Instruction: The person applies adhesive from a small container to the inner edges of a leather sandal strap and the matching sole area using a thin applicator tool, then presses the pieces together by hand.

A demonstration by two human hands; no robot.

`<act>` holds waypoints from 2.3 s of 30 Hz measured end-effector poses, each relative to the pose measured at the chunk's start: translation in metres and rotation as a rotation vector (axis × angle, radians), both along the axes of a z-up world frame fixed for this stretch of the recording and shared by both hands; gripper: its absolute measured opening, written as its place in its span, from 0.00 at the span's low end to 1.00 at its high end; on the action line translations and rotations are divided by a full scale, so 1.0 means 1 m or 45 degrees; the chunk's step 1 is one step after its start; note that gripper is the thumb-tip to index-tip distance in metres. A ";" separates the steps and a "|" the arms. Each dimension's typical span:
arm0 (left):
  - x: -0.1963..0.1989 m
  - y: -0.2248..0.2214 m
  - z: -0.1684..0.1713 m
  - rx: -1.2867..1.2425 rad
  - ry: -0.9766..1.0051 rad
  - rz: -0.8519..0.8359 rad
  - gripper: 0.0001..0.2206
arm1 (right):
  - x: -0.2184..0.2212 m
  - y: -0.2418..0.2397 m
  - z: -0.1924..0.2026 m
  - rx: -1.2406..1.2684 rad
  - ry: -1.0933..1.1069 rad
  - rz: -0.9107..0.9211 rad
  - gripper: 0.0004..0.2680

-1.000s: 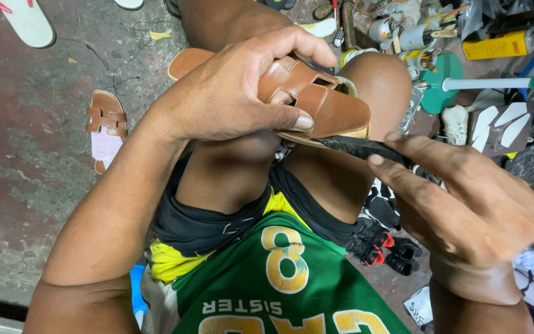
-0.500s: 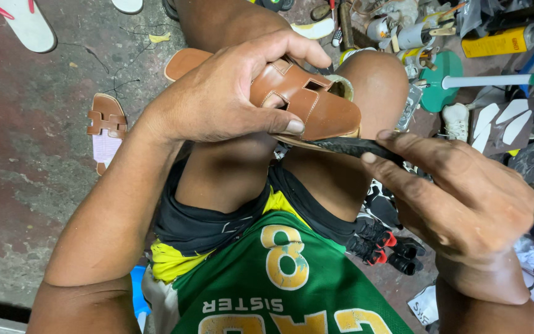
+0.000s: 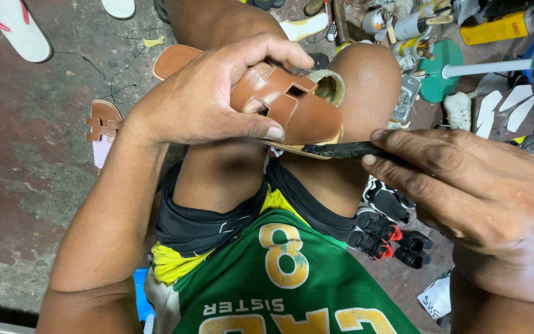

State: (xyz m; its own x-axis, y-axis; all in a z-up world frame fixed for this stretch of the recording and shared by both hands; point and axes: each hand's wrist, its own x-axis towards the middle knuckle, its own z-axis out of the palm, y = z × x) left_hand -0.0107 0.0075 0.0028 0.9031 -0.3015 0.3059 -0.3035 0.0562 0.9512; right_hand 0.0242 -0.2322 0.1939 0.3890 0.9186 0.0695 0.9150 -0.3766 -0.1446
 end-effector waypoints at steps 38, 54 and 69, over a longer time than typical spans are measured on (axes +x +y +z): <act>-0.041 0.013 -0.016 -0.781 0.390 0.046 0.29 | 0.057 -0.039 -0.124 0.044 -0.168 -0.077 0.08; -0.030 -0.004 0.026 0.131 0.168 0.277 0.33 | 0.073 -0.047 -0.134 0.235 0.255 -0.154 0.07; -0.028 -0.001 0.017 0.060 0.193 0.314 0.23 | 0.057 -0.113 -0.122 0.809 1.164 -0.707 0.02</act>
